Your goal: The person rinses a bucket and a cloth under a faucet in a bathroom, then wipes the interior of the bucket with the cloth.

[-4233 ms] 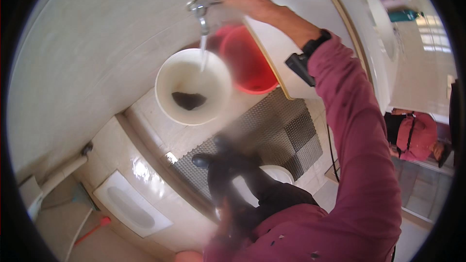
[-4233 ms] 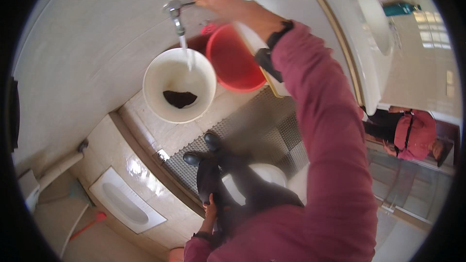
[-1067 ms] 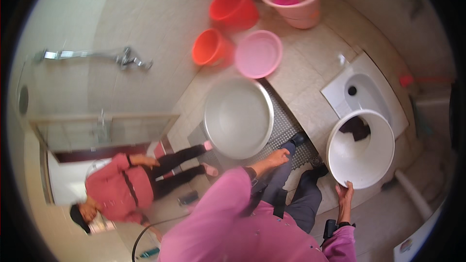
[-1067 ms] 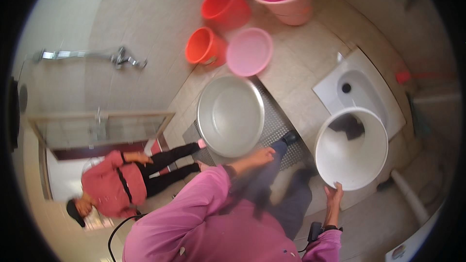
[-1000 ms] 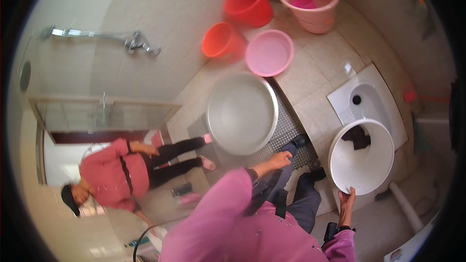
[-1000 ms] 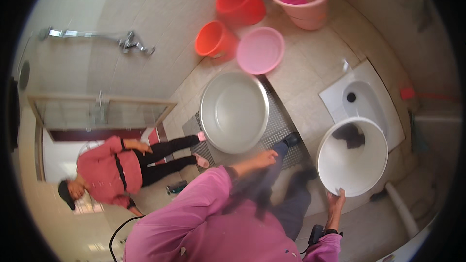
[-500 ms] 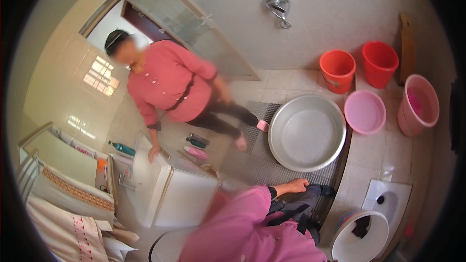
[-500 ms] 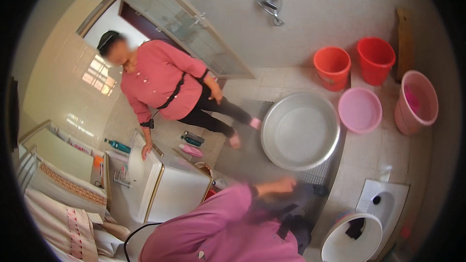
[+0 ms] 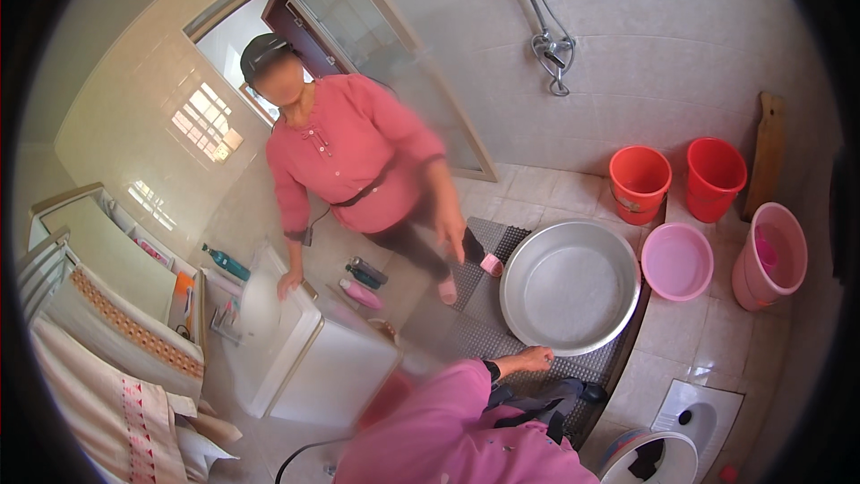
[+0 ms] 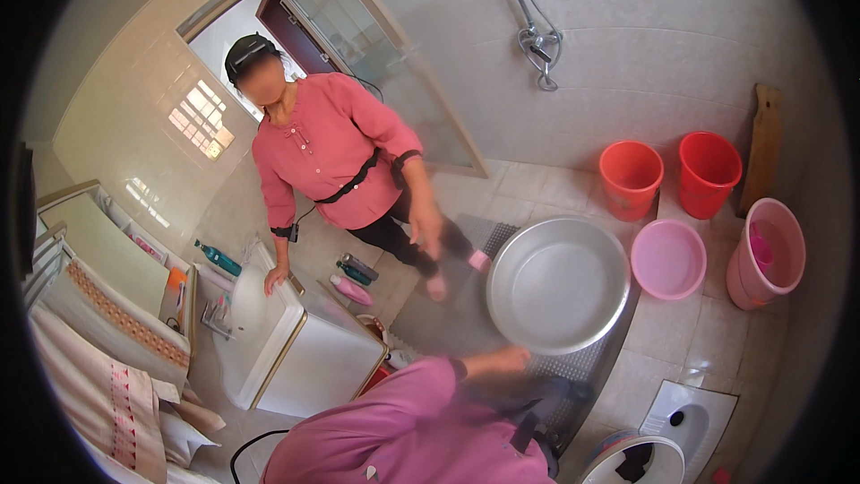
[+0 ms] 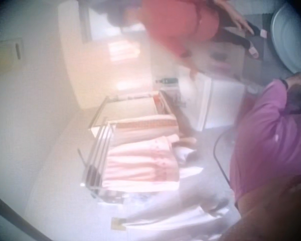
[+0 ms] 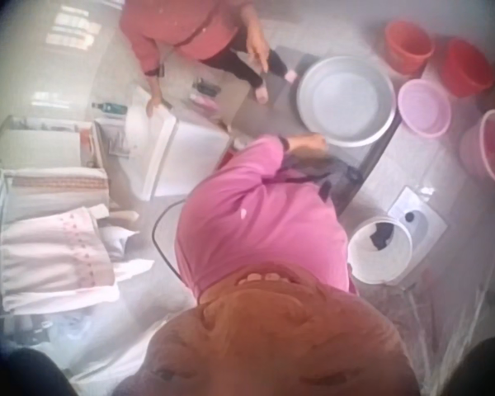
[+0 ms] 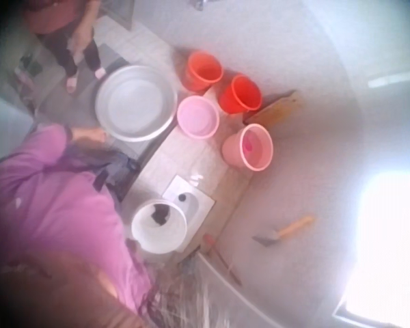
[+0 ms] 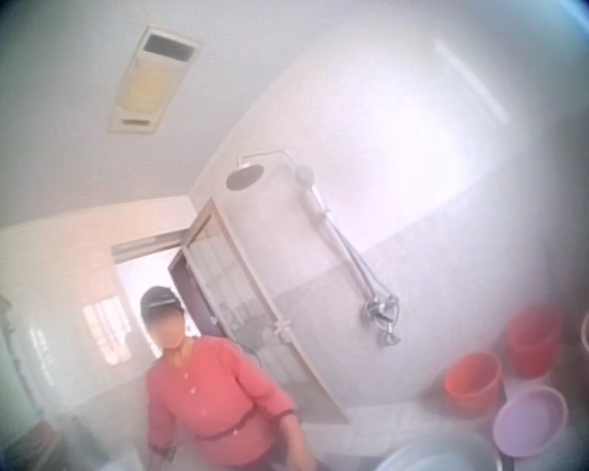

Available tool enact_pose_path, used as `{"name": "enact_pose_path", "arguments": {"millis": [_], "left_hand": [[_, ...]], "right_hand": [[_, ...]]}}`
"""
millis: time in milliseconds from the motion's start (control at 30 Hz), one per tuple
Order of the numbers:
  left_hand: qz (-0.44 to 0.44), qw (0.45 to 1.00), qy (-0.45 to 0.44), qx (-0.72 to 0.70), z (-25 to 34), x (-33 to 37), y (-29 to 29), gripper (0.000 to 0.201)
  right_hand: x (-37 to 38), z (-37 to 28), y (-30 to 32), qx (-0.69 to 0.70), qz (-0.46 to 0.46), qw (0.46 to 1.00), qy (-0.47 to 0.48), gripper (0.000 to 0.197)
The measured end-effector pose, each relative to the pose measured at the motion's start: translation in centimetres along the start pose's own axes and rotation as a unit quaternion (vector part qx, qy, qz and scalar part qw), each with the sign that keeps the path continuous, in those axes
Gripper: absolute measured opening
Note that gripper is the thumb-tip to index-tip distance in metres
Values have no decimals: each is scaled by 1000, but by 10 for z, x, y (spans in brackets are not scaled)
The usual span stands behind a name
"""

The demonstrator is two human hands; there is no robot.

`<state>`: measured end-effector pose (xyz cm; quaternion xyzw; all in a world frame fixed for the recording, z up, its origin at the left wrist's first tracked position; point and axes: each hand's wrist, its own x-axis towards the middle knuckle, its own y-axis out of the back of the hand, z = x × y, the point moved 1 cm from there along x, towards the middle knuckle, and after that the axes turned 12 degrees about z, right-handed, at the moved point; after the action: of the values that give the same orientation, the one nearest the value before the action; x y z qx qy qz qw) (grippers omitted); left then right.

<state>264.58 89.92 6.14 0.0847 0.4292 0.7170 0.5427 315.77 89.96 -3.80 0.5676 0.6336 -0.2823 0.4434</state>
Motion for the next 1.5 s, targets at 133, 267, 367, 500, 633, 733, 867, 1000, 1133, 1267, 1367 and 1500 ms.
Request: {"name": "enact_pose_path", "arguments": {"millis": [133,267,367,500,633,733,867,1000,1133,1267,1367,1500], "left_hand": [[-13,1000,-9,9,-2,-7,-7,32],[-21,992,-2,-128,-34,3,-47,29],[-177,968,-77,159,18,7,-42,14],[-175,983,62,0,5,13,-48,24],[-324,941,102,-10,12,42,-119,28],[-362,927,94,-3,22,47,-152,27],[-356,925,128,-31,19,42,-165,25],[-344,932,106,42,-32,49,-159,24],[-324,932,154,43,-47,62,-170,24],[-290,936,195,31,-30,72,-168,24],[-320,926,200,1,-20,80,-185,23],[-302,932,201,-16,-8,77,-191,21]], "right_hand": [[5,12,-4,0,-6,1000,13,9],[15,47,-7,34,12,998,46,6],[61,82,-2,-134,45,957,253,4],[77,-16,-20,-202,65,898,385,25],[138,-26,-6,-252,191,917,246,21],[168,-21,15,-275,258,904,202,19],[230,11,27,-239,359,879,201,18],[279,36,27,-126,435,889,-61,30],[335,103,35,-103,539,836,25,46],[356,38,-59,-113,365,904,193,36],[349,74,5,-130,420,889,130,31],[336,102,42,-123,570,812,-28,23]]}}
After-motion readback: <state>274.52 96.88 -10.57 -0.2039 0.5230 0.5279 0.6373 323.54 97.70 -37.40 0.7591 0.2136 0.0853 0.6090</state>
